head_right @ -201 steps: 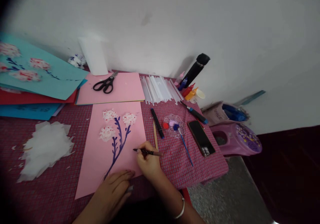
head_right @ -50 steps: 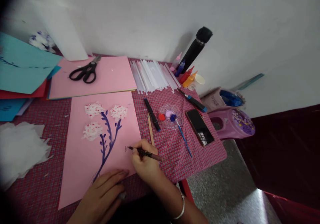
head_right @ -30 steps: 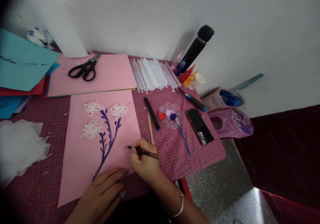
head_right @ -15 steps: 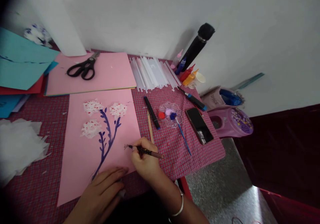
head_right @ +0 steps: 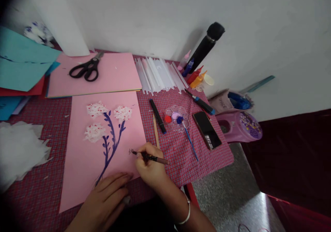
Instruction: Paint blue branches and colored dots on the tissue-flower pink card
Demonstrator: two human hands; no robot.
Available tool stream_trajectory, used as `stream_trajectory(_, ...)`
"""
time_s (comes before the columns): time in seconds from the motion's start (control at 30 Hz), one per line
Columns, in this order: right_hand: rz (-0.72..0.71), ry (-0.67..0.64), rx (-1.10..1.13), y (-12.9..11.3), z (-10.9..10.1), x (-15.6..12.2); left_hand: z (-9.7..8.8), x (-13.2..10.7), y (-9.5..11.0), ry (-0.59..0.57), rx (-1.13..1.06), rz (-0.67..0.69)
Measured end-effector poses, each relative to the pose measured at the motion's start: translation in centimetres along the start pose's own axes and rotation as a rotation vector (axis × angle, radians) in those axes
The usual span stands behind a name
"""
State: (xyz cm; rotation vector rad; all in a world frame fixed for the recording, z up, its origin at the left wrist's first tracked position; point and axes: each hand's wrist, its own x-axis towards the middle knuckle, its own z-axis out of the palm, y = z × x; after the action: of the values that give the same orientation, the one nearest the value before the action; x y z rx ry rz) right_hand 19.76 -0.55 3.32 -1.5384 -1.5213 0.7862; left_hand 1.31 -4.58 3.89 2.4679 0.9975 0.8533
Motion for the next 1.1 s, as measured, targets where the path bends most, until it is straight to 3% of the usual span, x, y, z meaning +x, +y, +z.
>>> stream_trajectory(1.1,0.007,-0.003,-0.035,-0.36,-0.09,0.18,-0.09,-0.01,0.19,0.012,-0.010,-0.013)
